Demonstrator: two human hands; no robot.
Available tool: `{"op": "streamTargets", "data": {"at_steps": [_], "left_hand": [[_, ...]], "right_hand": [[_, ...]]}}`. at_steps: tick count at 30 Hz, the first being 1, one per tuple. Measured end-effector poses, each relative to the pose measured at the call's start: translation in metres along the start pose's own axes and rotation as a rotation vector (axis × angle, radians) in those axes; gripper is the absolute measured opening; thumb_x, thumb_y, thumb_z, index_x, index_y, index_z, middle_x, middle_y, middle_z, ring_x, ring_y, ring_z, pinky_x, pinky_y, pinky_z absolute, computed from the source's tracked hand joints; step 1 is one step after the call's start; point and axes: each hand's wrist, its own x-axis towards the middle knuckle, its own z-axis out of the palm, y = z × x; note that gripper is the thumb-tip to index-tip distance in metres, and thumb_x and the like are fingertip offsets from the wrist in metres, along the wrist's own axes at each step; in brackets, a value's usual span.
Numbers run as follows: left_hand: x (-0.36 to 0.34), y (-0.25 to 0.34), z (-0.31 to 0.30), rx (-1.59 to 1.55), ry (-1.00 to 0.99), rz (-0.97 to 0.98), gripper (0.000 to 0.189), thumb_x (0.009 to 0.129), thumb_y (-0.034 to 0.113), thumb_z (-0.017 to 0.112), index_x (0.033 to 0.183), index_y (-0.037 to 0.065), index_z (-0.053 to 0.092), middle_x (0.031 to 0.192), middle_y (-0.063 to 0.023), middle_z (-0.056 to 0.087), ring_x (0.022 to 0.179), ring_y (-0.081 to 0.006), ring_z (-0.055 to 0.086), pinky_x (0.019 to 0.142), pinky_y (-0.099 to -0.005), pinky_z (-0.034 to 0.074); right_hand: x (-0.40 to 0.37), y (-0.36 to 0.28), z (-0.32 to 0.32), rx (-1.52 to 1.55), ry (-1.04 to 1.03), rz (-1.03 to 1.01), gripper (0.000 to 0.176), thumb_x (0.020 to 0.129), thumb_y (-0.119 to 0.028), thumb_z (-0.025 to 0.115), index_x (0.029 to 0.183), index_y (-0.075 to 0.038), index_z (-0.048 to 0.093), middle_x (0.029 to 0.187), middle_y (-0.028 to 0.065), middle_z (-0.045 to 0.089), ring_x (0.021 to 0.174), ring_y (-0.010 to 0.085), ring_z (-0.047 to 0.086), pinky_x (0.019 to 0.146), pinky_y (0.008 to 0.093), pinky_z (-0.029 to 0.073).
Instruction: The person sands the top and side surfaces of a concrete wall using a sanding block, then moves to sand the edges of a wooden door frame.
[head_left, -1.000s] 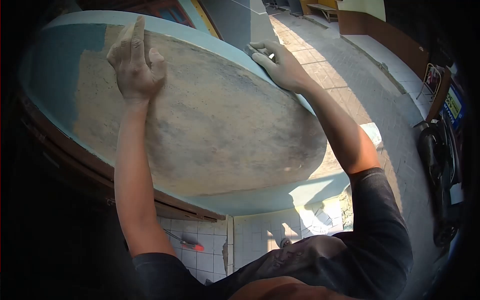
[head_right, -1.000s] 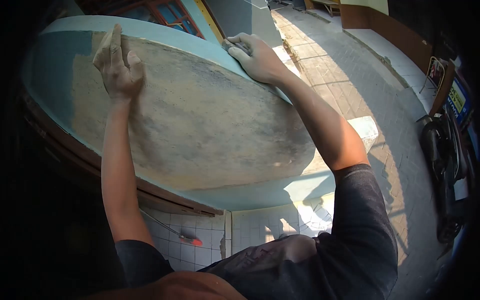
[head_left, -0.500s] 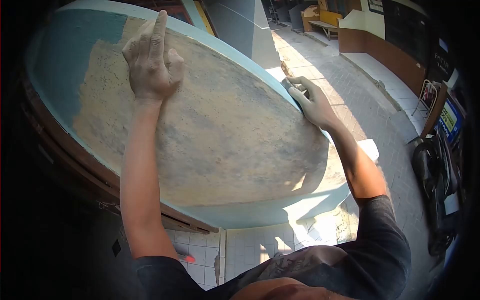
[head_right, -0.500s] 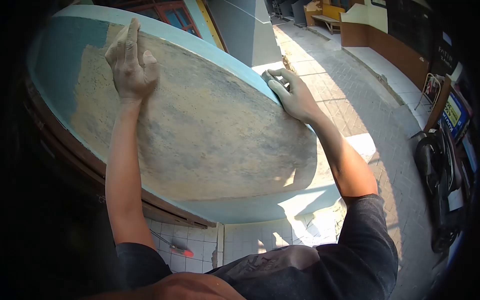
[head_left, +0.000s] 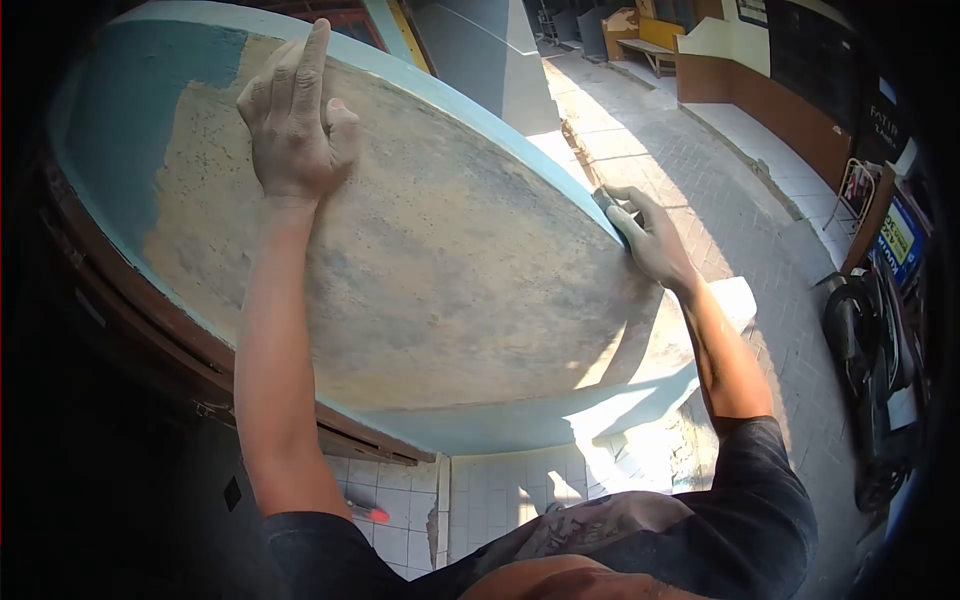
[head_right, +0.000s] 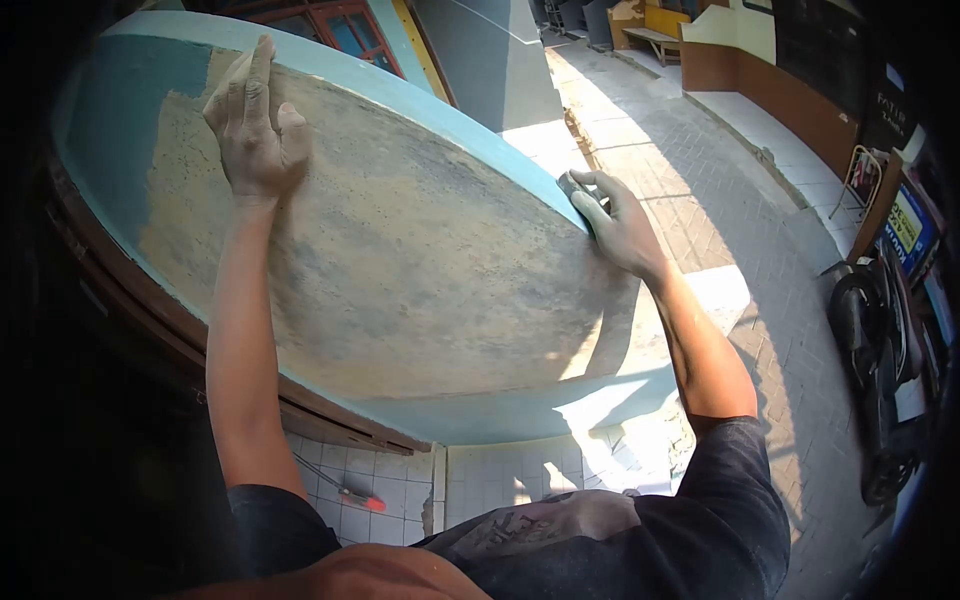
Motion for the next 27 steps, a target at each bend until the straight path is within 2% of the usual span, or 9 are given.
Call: {"op": "streamTargets", "data": {"at_steps": [5, 8, 12, 14, 16, 18, 21, 24, 27], "left_hand": [[0.0, -0.005, 0.001, 0.02, -0.025, -0.018, 0.075, 0.085, 0.022, 0.046, 0.159, 0.016, 0.042, 0.138, -0.0043, 0.058, 0.134, -0.0202, 0.049, 0.115, -0.0433, 0.031], [-0.002, -0.014, 0.0, -0.036, -0.031, -0.022, 0.075, 0.085, 0.022, 0.046, 0.159, 0.014, 0.042, 0.138, -0.0054, 0.058, 0.133, -0.021, 0.049, 0.115, -0.0437, 0.031], [0.002, -0.012, 0.002, -0.044, 0.006, -0.011, 0.075, 0.085, 0.022, 0.046, 0.159, 0.013, 0.041, 0.138, -0.0063, 0.058, 0.133, -0.0216, 0.05, 0.115, -0.0436, 0.031], [0.001, -0.006, 0.004, 0.027, 0.024, 0.004, 0.075, 0.085, 0.022, 0.046, 0.159, 0.013, 0.042, 0.139, -0.0061, 0.058, 0.133, -0.0214, 0.049, 0.115, -0.0428, 0.03], [0.003, -0.002, 0.001, 0.043, -0.008, -0.013, 0.073, 0.086, 0.019, 0.045, 0.158, 0.011, 0.042, 0.14, -0.0065, 0.058, 0.135, -0.0213, 0.049, 0.116, -0.0416, 0.029], [0.004, 0.003, -0.002, 0.069, -0.031, -0.058, 0.071, 0.087, 0.016, 0.043, 0.157, 0.009, 0.043, 0.14, -0.0069, 0.059, 0.136, -0.0211, 0.049, 0.117, -0.0404, 0.029], [0.004, 0.003, -0.005, 0.054, -0.023, -0.028, 0.071, 0.087, 0.017, 0.043, 0.157, 0.009, 0.043, 0.14, -0.0065, 0.059, 0.136, -0.0206, 0.049, 0.117, -0.0399, 0.028], [-0.003, -0.011, 0.0, 0.005, -0.027, -0.026, 0.073, 0.087, 0.022, 0.045, 0.159, 0.012, 0.041, 0.14, -0.0044, 0.057, 0.135, -0.0197, 0.048, 0.114, -0.0411, 0.03], [-0.003, -0.01, 0.002, -0.014, -0.022, -0.024, 0.073, 0.087, 0.022, 0.044, 0.16, 0.014, 0.04, 0.141, -0.0039, 0.057, 0.135, -0.0197, 0.048, 0.115, -0.0416, 0.03]], "right_hand": [[0.159, -0.185, 0.068, 0.112, 0.091, -0.684, 0.049, 0.107, -0.042, 0.053, 0.144, -0.01, 0.06, 0.113, 0.0157, 0.067, 0.099, 0.024, 0.064, 0.091, 0.036, 0.049], [0.154, -0.189, 0.067, 0.09, 0.167, -0.829, 0.049, 0.107, -0.041, 0.053, 0.144, -0.011, 0.061, 0.114, 0.0154, 0.068, 0.097, 0.0208, 0.063, 0.089, 0.0345, 0.049], [0.04, -0.053, 0.017, 0.155, -0.061, -0.206, 0.048, 0.104, -0.034, 0.057, 0.146, -0.01, 0.06, 0.125, 0.0168, 0.065, 0.096, 0.0215, 0.064, 0.093, 0.0376, 0.05], [0.01, 0.035, 0.007, 0.041, 0.042, -0.172, 0.048, 0.104, -0.03, 0.056, 0.145, -0.006, 0.06, 0.127, 0.0185, 0.065, 0.092, 0.0204, 0.065, 0.089, 0.0379, 0.052], [0.014, -0.011, 0.005, 0.04, -0.024, -0.036, 0.048, 0.104, -0.032, 0.057, 0.143, -0.005, 0.06, 0.128, 0.0184, 0.065, 0.089, 0.02, 0.064, 0.087, 0.0375, 0.052], [0.056, -0.088, 0.02, 0.04, -0.034, -0.248, 0.046, 0.105, -0.035, 0.055, 0.143, -0.009, 0.061, 0.124, 0.0181, 0.064, 0.09, 0.0197, 0.062, 0.086, 0.0366, 0.051], [0.153, -0.196, 0.065, 0.081, 0.118, -0.73, 0.047, 0.105, -0.038, 0.056, 0.142, -0.009, 0.06, 0.125, 0.02, 0.063, 0.107, 0.0366, 0.063, 0.099, 0.0438, 0.048], [0.145, -0.196, 0.063, 0.115, 0.135, -0.866, 0.047, 0.105, -0.038, 0.057, 0.142, -0.009, 0.06, 0.12, 0.0184, 0.063, 0.104, 0.0312, 0.064, 0.097, 0.0402, 0.048], [0.049, -0.114, 0.02, 0.115, -0.056, -0.484, 0.046, 0.105, -0.037, 0.058, 0.142, -0.011, 0.064, 0.114, 0.0143, 0.066, 0.099, 0.0203, 0.061, 0.093, 0.0354, 0.047]]}}
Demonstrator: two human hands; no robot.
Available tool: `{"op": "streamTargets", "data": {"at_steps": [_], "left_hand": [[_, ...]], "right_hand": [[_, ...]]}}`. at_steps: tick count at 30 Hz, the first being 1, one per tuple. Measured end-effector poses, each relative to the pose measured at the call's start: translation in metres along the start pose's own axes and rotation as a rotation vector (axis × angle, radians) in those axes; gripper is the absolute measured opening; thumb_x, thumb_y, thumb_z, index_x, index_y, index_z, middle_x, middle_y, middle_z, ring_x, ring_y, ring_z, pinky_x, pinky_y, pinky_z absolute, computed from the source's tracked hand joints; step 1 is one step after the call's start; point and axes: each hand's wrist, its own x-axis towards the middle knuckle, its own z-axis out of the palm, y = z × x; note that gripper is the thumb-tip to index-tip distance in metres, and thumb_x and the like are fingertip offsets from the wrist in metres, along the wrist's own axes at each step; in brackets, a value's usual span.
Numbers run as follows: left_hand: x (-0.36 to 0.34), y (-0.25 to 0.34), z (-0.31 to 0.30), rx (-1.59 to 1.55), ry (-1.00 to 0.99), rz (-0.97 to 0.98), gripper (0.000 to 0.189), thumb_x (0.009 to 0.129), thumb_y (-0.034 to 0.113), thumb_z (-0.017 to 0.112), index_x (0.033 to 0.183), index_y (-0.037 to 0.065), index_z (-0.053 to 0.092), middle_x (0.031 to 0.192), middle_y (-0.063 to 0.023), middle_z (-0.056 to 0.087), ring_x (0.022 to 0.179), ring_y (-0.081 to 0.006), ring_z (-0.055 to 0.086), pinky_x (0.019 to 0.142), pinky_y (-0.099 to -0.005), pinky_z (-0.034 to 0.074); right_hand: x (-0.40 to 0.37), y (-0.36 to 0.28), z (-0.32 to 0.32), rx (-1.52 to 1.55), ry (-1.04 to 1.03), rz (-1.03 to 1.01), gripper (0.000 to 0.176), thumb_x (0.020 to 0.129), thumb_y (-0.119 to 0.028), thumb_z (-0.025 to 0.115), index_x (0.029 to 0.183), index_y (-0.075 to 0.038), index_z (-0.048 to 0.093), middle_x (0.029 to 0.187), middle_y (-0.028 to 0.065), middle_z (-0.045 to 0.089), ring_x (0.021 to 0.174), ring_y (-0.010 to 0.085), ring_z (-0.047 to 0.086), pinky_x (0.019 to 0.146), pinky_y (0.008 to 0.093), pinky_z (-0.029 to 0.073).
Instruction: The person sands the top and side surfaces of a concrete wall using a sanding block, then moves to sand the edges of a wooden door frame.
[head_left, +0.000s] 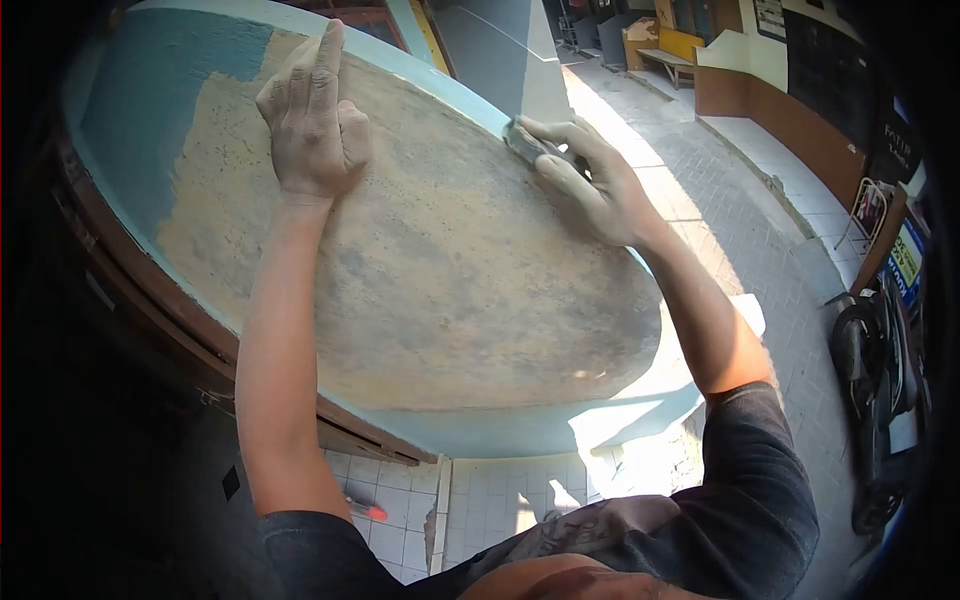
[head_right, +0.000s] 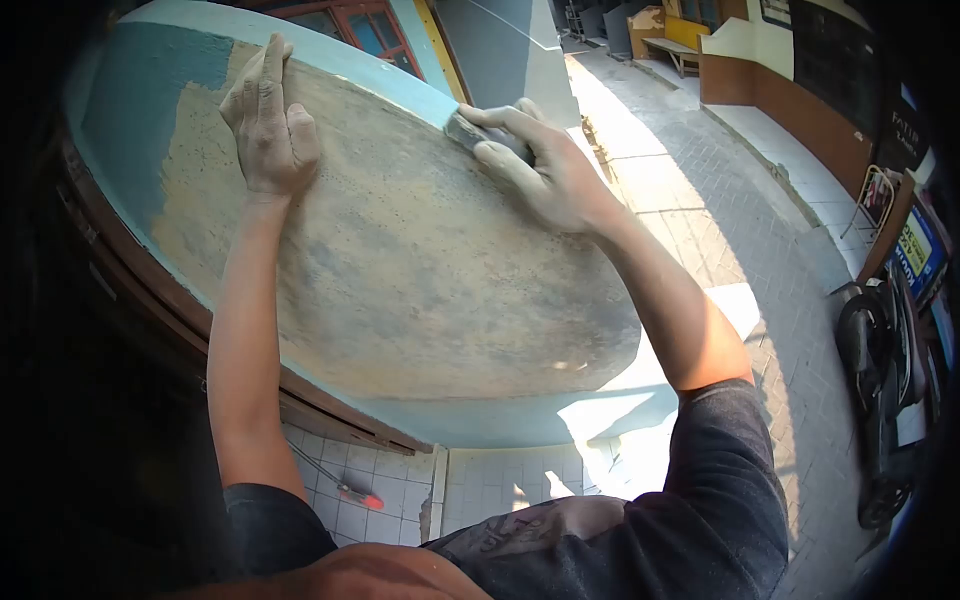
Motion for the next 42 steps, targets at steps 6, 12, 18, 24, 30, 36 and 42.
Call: {"op": "streamTargets", "data": {"at_steps": [6, 12, 18, 24, 30, 36, 42], "left_hand": [[0.005, 0.005, 0.002, 0.059, 0.015, 0.013, 0.073, 0.088, 0.021, 0.044, 0.16, 0.013, 0.04, 0.141, -0.0041, 0.057, 0.136, -0.0208, 0.048, 0.116, -0.0428, 0.03], [0.003, 0.001, -0.001, 0.017, 0.002, -0.002, 0.075, 0.087, 0.019, 0.044, 0.161, 0.01, 0.036, 0.141, -0.0067, 0.056, 0.135, -0.0229, 0.048, 0.115, -0.0438, 0.031], [0.003, 0.007, 0.0, 0.043, 0.048, -0.056, 0.076, 0.085, 0.015, 0.042, 0.159, -0.001, 0.034, 0.139, -0.0096, 0.058, 0.132, -0.0239, 0.048, 0.117, -0.0421, 0.027], [-0.002, 0.002, 0.004, 0.048, 0.089, -0.017, 0.076, 0.088, 0.021, 0.042, 0.162, 0.006, 0.031, 0.138, -0.0107, 0.055, 0.127, -0.0245, 0.051, 0.112, -0.0453, 0.032], [-0.003, 0.0, 0.003, 0.071, 0.196, -0.101, 0.077, 0.088, 0.02, 0.043, 0.162, 0.003, 0.029, 0.141, -0.0129, 0.052, 0.124, -0.0274, 0.05, 0.11, -0.046, 0.033], [-0.003, 0.002, 0.001, 0.123, 0.14, -0.057, 0.077, 0.088, 0.018, 0.043, 0.16, -0.005, 0.027, 0.14, -0.0125, 0.054, 0.127, -0.0261, 0.047, 0.112, -0.0456, 0.029], [0.001, -0.004, 0.003, 0.097, 0.174, -0.102, 0.076, 0.089, 0.018, 0.043, 0.16, -0.004, 0.029, 0.139, -0.0119, 0.056, 0.127, -0.0263, 0.049, 0.113, -0.0445, 0.029]], "right_hand": [[-0.038, 0.058, -0.009, -0.058, 0.052, 0.182, 0.048, 0.103, -0.04, 0.059, 0.143, -0.013, 0.064, 0.11, 0.0122, 0.067, 0.083, 0.0171, 0.055, 0.08, 0.0344, 0.047], [0.138, -0.019, 0.045, -0.018, 0.168, -0.413, 0.05, 0.105, -0.046, 0.056, 0.141, -0.012, 0.064, 0.116, 0.0138, 0.06, 0.103, 0.0257, 0.061, 0.095, 0.0388, 0.048], [-0.078, 0.072, -0.018, -0.002, 0.07, 0.166, 0.046, 0.102, -0.035, 0.061, 0.14, -0.009, 0.066, 0.096, 0.0069, 0.059, 0.083, 0.0163, 0.051, 0.081, 0.0332, 0.043], [0.031, 0.025, 0.009, -0.037, 0.033, -0.07, 0.044, 0.104, -0.036, 0.06, 0.141, -0.013, 0.065, 0.099, 0.0068, 0.057, 0.081, 0.0159, 0.05, 0.078, 0.0327, 0.043], [0.134, -0.036, 0.044, 0.023, 0.146, -0.483, 0.046, 0.101, -0.041, 0.065, 0.138, -0.014, 0.067, 0.096, 0.0071, 0.059, 0.086, 0.0205, 0.056, 0.081, 0.0368, 0.048], [0.043, -0.012, 0.017, -0.188, 0.095, -0.26, 0.043, 0.102, -0.037, 0.063, 0.138, -0.014, 0.069, 0.094, 0.0104, 0.059, 0.086, 0.0235, 0.057, 0.081, 0.0381, 0.049], [0.155, -0.032, 0.051, -0.159, 0.253, -0.555, 0.043, 0.104, -0.04, 0.063, 0.138, -0.015, 0.069, 0.091, 0.0046, 0.061, 0.08, 0.0158, 0.054, 0.07, 0.0321, 0.046]]}}
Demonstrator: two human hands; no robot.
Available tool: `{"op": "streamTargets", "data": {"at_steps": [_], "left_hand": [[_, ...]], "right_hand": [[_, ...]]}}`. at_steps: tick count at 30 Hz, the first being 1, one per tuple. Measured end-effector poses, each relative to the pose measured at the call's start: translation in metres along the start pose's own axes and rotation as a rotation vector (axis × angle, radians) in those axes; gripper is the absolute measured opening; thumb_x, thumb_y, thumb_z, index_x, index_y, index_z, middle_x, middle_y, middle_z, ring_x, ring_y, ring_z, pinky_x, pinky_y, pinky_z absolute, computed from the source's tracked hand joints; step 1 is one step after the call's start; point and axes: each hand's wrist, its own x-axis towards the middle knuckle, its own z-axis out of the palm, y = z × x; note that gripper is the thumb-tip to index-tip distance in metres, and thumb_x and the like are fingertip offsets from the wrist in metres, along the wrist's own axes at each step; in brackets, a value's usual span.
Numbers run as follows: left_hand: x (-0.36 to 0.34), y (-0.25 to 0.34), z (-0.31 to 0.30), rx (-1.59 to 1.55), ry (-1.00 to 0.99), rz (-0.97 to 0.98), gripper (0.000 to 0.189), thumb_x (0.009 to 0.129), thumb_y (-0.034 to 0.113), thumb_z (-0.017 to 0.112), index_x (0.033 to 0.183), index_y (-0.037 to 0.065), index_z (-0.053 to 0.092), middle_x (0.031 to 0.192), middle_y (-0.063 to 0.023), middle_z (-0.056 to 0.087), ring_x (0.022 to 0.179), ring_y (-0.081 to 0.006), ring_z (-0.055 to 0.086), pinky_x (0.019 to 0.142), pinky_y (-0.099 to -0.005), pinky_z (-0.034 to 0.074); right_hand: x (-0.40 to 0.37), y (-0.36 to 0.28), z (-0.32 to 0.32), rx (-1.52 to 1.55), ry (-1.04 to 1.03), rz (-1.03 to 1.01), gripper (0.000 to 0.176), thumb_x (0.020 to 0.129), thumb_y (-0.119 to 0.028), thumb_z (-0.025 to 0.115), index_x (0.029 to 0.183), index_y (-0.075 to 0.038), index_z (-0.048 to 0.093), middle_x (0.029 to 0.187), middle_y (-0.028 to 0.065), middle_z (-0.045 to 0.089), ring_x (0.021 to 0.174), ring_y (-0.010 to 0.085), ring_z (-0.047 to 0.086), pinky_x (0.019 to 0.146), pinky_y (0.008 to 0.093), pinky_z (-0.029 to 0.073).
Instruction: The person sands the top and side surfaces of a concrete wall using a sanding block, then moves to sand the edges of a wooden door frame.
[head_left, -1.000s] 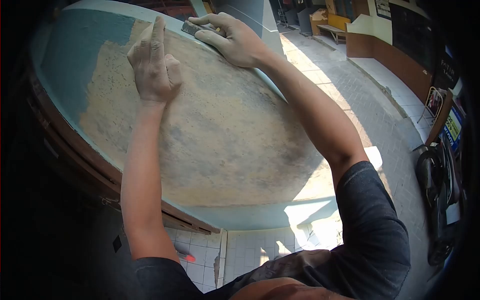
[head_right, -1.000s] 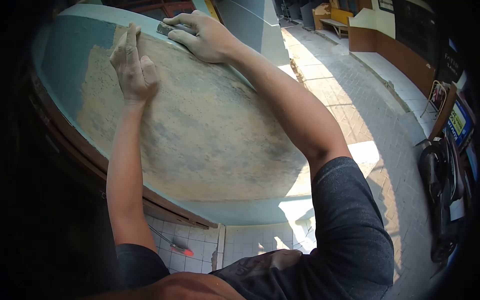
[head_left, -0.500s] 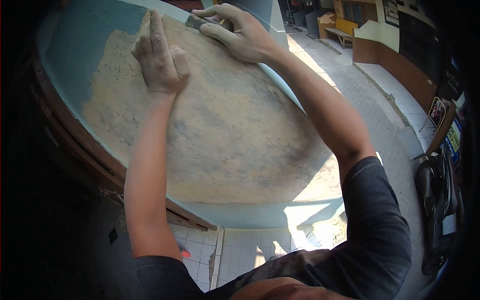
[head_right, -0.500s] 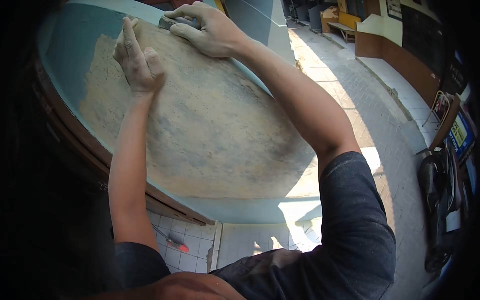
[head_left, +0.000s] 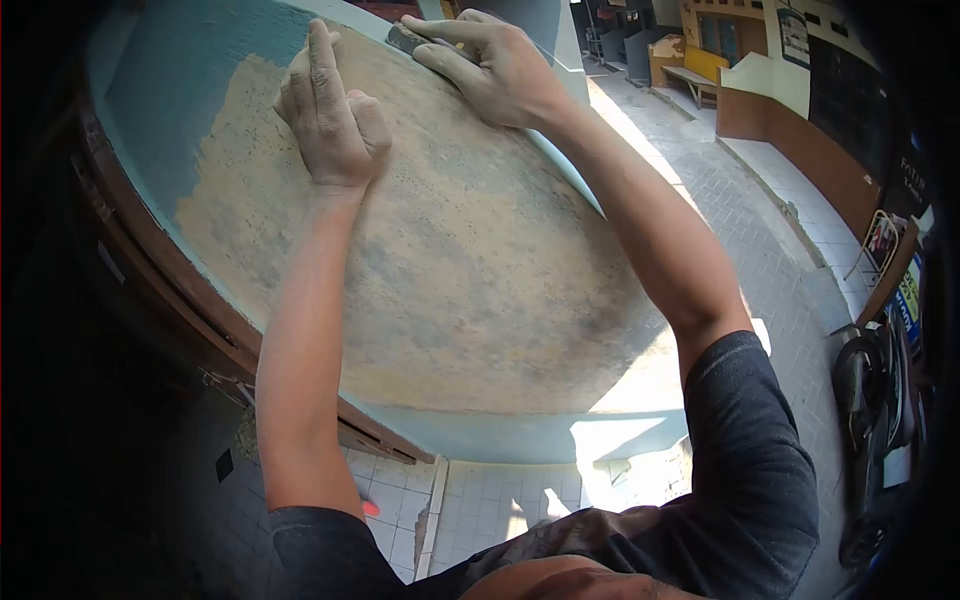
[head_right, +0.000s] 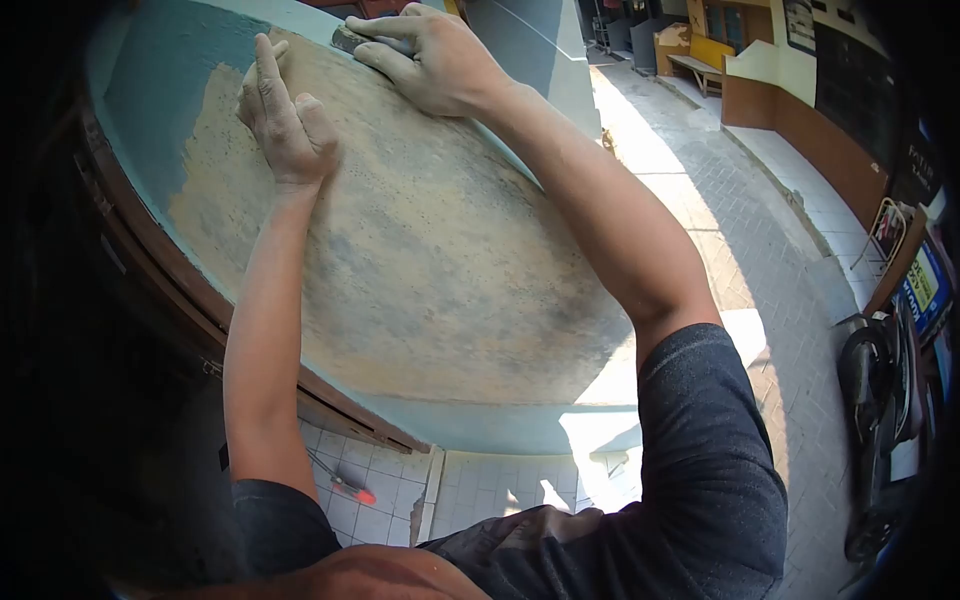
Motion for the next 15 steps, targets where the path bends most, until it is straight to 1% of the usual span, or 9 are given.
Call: {"op": "streamTargets", "data": {"at_steps": [1, 3, 6, 8, 10, 11, 13, 14, 15], "left_hand": [[-0.004, -0.002, -0.001, 0.009, 0.019, -0.018, 0.077, 0.088, 0.016, 0.043, 0.161, -0.002, 0.029, 0.139, -0.0107, 0.055, 0.124, -0.0267, 0.049, 0.112, -0.0455, 0.031], [-0.005, -0.003, -0.002, 0.013, 0.028, -0.02, 0.078, 0.087, 0.015, 0.044, 0.162, 0.001, 0.029, 0.139, -0.0095, 0.054, 0.122, -0.0272, 0.05, 0.11, -0.0465, 0.033], [-0.005, 0.004, -0.002, 0.012, 0.009, -0.024, 0.078, 0.086, 0.014, 0.045, 0.162, 0.0, 0.028, 0.137, -0.0103, 0.055, 0.121, -0.0282, 0.051, 0.109, -0.0469, 0.034], [-0.003, 0.004, -0.002, 0.031, -0.003, -0.041, 0.075, 0.089, 0.016, 0.043, 0.159, -0.008, 0.029, 0.136, -0.0141, 0.057, 0.125, -0.0285, 0.049, 0.113, -0.046, 0.03], [-0.003, 0.007, -0.002, 0.024, 0.008, -0.08, 0.076, 0.088, 0.015, 0.044, 0.159, -0.006, 0.028, 0.136, -0.0134, 0.056, 0.123, -0.0292, 0.049, 0.11, -0.0471, 0.031], [-0.003, 0.008, -0.001, 0.014, 0.022, -0.11, 0.077, 0.087, 0.014, 0.045, 0.16, -0.004, 0.027, 0.136, -0.0127, 0.054, 0.121, -0.03, 0.049, 0.108, -0.0482, 0.033], [-0.003, 0.001, -0.002, 0.029, 0.047, -0.122, 0.077, 0.087, 0.014, 0.045, 0.16, -0.005, 0.027, 0.135, -0.013, 0.055, 0.121, -0.0305, 0.049, 0.108, -0.0485, 0.033], [-0.004, -0.003, -0.002, 0.04, 0.066, -0.141, 0.077, 0.088, 0.014, 0.045, 0.16, -0.006, 0.026, 0.135, -0.0133, 0.055, 0.12, -0.031, 0.049, 0.107, -0.0488, 0.033], [-0.004, -0.004, -0.002, 0.033, 0.063, -0.135, 0.077, 0.088, 0.014, 0.045, 0.16, -0.006, 0.026, 0.135, -0.0133, 0.055, 0.12, -0.031, 0.049, 0.107, -0.0488, 0.033]], "right_hand": [[-0.014, -0.001, -0.009, -0.001, -0.001, -0.015, 0.043, 0.104, -0.04, 0.063, 0.138, -0.015, 0.069, 0.091, 0.0046, 0.061, 0.08, 0.0158, 0.054, 0.07, 0.0321, 0.046], [-0.071, -0.013, -0.04, 0.02, -0.086, 0.179, 0.046, 0.1, -0.043, 0.066, 0.136, -0.014, 0.071, 0.079, 0.0067, 0.055, 0.073, 0.0185, 0.049, 0.069, 0.0359, 0.045], [-0.09, -0.023, -0.057, -0.093, -0.136, 0.137, 0.044, 0.101, -0.038, 0.067, 0.138, -0.014, 0.069, 0.085, 0.0044, 0.06, 0.08, 0.0167, 0.053, 0.069, 0.0319, 0.045], [-0.047, -0.015, -0.037, -0.104, -0.109, -0.003, 0.042, 0.1, -0.036, 0.069, 0.137, -0.015, 0.07, 0.085, 0.0039, 0.059, 0.08, 0.0166, 0.053, 0.069, 0.0312, 0.046], [0.022, 0.0, 0.009, 0.036, 0.056, -0.251, 0.04, 0.099, -0.034, 0.07, 0.136, -0.019, 0.071, 0.085, 0.0044, 0.059, 0.08, 0.0171, 0.053, 0.069, 0.0315, 0.046], [0.051, -0.03, -0.008, 0.084, -0.147, -0.061, 0.039, 0.093, -0.028, 0.07, 0.127, -0.008, 0.073, 0.1, 0.0169, 0.064, 0.101, 0.0263, 0.057, 0.09, 0.0384, 0.046], [0.047, -0.029, 0.004, 0.148, 0.018, -0.159, 0.035, 0.094, -0.027, 0.068, 0.123, -0.007, 0.074, 0.092, 0.0171, 0.062, 0.091, 0.0295, 0.057, 0.084, 0.0409, 0.047], [0.032, -0.025, 0.0, 0.147, 0.019, -0.16, 0.035, 0.094, -0.027, 0.068, 0.123, -0.007, 0.074, 0.092, 0.0171, 0.062, 0.091, 0.0295, 0.057, 0.084, 0.0409, 0.047], [0.003, -0.028, -0.013, 0.007, -0.011, -0.132, 0.035, 0.096, -0.028, 0.07, 0.127, -0.014, 0.074, 0.09, 0.0116, 0.06, 0.087, 0.025, 0.055, 0.08, 0.0374, 0.049]]}}
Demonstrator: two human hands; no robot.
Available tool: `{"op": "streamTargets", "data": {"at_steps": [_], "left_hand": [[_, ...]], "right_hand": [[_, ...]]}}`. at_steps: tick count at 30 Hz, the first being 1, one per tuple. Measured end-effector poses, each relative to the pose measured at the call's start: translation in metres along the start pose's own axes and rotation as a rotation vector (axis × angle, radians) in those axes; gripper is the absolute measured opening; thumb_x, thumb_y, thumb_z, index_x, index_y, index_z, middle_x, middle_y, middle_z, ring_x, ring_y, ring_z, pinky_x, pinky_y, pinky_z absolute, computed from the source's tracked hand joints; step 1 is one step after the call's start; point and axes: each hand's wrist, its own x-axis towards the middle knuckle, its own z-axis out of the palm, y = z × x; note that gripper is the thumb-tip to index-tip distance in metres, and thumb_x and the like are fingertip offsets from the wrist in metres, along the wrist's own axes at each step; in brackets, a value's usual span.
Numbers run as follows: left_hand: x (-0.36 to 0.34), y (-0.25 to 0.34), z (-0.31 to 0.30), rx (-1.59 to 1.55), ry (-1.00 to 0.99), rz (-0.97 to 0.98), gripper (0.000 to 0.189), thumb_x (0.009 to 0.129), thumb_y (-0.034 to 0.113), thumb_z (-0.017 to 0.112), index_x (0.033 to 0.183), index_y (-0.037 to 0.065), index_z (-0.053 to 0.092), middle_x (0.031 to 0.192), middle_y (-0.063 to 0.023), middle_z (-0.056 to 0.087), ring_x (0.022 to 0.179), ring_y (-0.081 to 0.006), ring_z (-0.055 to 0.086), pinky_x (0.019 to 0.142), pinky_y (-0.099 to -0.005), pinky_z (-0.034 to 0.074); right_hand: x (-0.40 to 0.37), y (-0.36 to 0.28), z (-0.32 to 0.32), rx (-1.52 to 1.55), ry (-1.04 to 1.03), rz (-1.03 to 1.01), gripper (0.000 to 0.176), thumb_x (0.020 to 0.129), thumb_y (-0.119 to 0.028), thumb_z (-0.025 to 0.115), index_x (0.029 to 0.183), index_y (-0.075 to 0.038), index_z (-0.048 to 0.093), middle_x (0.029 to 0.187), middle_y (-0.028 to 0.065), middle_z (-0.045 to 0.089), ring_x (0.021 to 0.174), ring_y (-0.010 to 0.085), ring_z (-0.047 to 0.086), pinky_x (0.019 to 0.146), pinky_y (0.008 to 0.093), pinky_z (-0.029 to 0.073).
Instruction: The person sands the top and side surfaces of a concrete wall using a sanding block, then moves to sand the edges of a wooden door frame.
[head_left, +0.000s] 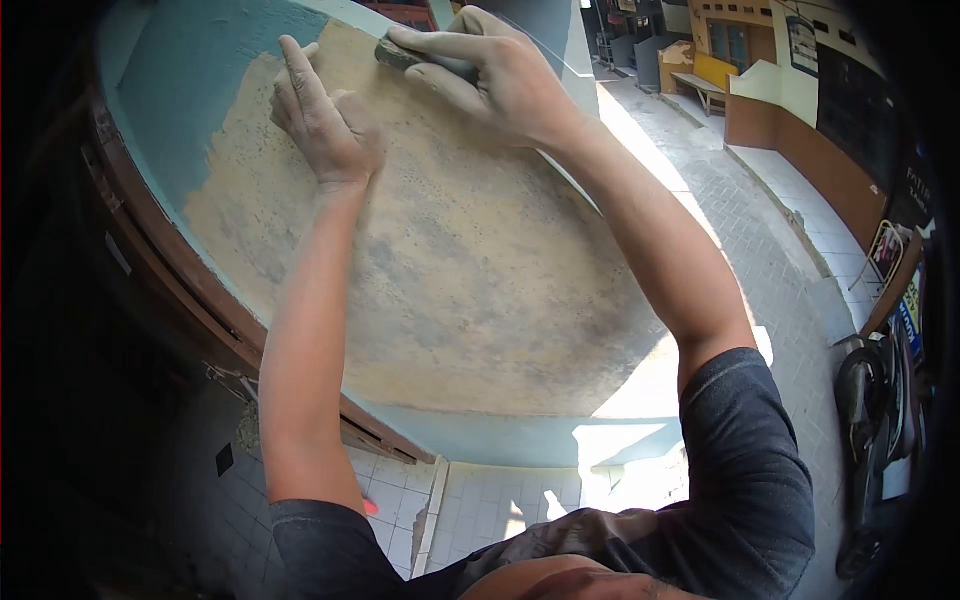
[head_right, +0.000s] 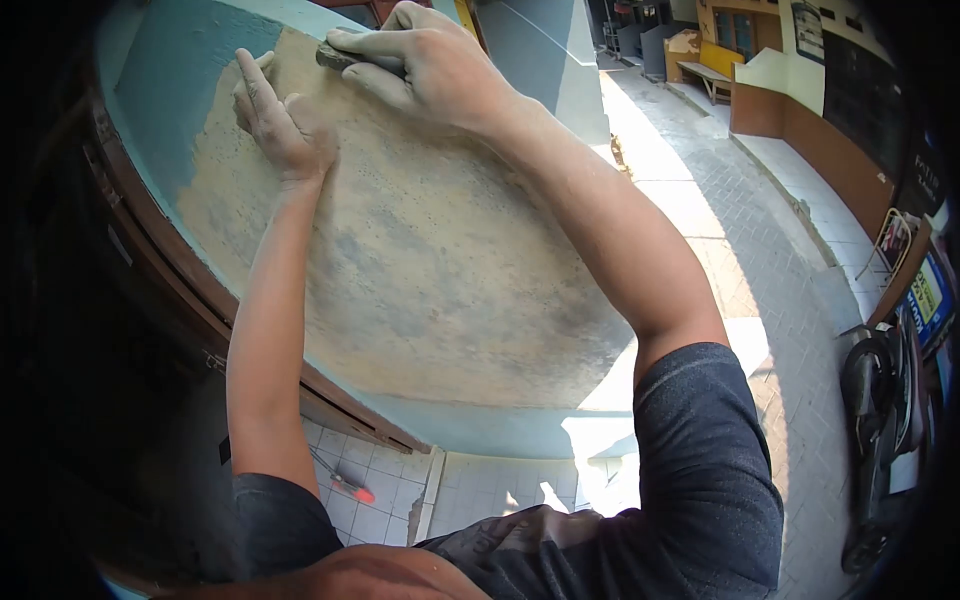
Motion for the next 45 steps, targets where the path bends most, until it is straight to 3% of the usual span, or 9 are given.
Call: {"op": "streamTargets", "data": {"at_steps": [6, 11, 21, 27, 30, 33, 38, 40, 45], "left_hand": [[0.002, 0.009, 0.002, 0.019, -0.075, -0.005, 0.074, 0.092, 0.017, 0.043, 0.158, -0.012, 0.025, 0.134, -0.017, 0.055, 0.123, -0.0322, 0.047, 0.114, -0.0505, 0.028], [-0.004, 0.008, 0.0, -0.001, -0.034, -0.111, 0.077, 0.089, 0.012, 0.047, 0.159, -0.008, 0.025, 0.136, -0.0145, 0.053, 0.123, -0.0317, 0.046, 0.112, -0.0497, 0.03], [-0.025, 0.025, -0.011, 0.112, -0.21, -0.041, 0.067, 0.093, 0.02, 0.043, 0.157, 0.002, 0.038, 0.145, -0.0148, 0.045, 0.131, -0.0313, 0.043, 0.114, -0.0526, 0.029], [-0.02, 0.025, -0.013, 0.079, -0.228, -0.057, 0.065, 0.091, 0.022, 0.048, 0.154, 0.004, 0.046, 0.142, -0.0128, 0.045, 0.131, -0.0311, 0.043, 0.113, -0.0487, 0.028], [-0.018, 0.026, -0.011, 0.09, -0.217, -0.055, 0.066, 0.091, 0.023, 0.047, 0.153, 0.002, 0.046, 0.143, -0.0134, 0.042, 0.133, -0.031, 0.039, 0.114, -0.0504, 0.025], [-0.017, 0.026, -0.012, 0.119, -0.244, -0.049, 0.066, 0.092, 0.026, 0.045, 0.153, 0.0, 0.046, 0.142, -0.0135, 0.04, 0.134, -0.0303, 0.036, 0.114, -0.0515, 0.024], [-0.015, 0.033, -0.011, 0.148, -0.246, -0.014, 0.063, 0.095, 0.026, 0.042, 0.152, 0.0, 0.048, 0.141, -0.013, 0.044, 0.134, -0.0292, 0.038, 0.115, -0.05, 0.024], [-0.016, 0.035, -0.013, 0.139, -0.254, -0.006, 0.062, 0.095, 0.026, 0.042, 0.152, 0.001, 0.049, 0.141, -0.0138, 0.046, 0.133, -0.0282, 0.04, 0.115, -0.0485, 0.025], [-0.013, 0.037, -0.013, 0.141, -0.231, 0.011, 0.061, 0.096, 0.025, 0.044, 0.15, -0.001, 0.052, 0.141, -0.0184, 0.048, 0.133, -0.032, 0.042, 0.118, -0.0491, 0.025]], "right_hand": [[-0.092, -0.03, -0.031, -0.356, -0.087, -0.022, 0.031, 0.097, -0.032, 0.072, 0.126, -0.027, 0.076, 0.094, 0.0058, 0.058, 0.091, 0.0214, 0.057, 0.076, 0.0369, 0.053], [0.051, -0.002, 0.0, -0.128, -0.05, -0.057, 0.032, 0.095, -0.025, 0.066, 0.118, -0.004, 0.075, 0.095, 0.017, 0.063, 0.097, 0.0334, 0.058, 0.087, 0.0424, 0.048], [-0.17, -0.041, -0.08, -0.147, -0.168, 0.215, 0.04, 0.09, -0.022, 0.079, 0.13, -0.022, 0.075, 0.096, 0.008, 0.059, 0.092, 0.0224, 0.055, 0.075, 0.038, 0.05], [0.005, 0.017, 0.016, 0.137, 0.043, 0.037, 0.041, 0.1, -0.036, 0.066, 0.133, -0.012, 0.071, 0.097, 0.0135, 0.058, 0.089, 0.0287, 0.056, 0.085, 0.0394, 0.048], [-0.016, 0.009, 0.001, 0.264, 0.008, 0.244, 0.038, 0.099, -0.03, 0.065, 0.129, -0.007, 0.071, 0.1, 0.0166, 0.061, 0.098, 0.0324, 0.057, 0.089, 0.0418, 0.047], [-0.158, -0.008, -0.08, 0.136, -0.266, 0.716, 0.047, 0.102, -0.036, 0.063, 0.14, -0.01, 0.066, 0.101, 0.0128, 0.063, 0.1, 0.0227, 0.06, 0.088, 0.0377, 0.047], [-0.41, -0.023, -0.176, -0.121, -0.172, 1.387, 0.041, 0.101, -0.031, 0.065, 0.132, -0.005, 0.071, 0.121, 0.0192, 0.07, 0.108, 0.0265, 0.068, 0.094, 0.0387, 0.051], [-0.36, -0.012, -0.149, -0.137, -0.139, 1.361, 0.04, 0.101, -0.032, 0.063, 0.129, -0.005, 0.072, 0.119, 0.0203, 0.071, 0.104, 0.0299, 0.069, 0.093, 0.0386, 0.052], [-0.127, 0.005, -0.041, 0.085, -0.01, 0.699, 0.043, 0.103, -0.039, 0.059, 0.133, -0.01, 0.07, 0.105, 0.0204, 0.066, 0.103, 0.0327, 0.062, 0.098, 0.0416, 0.047]]}}
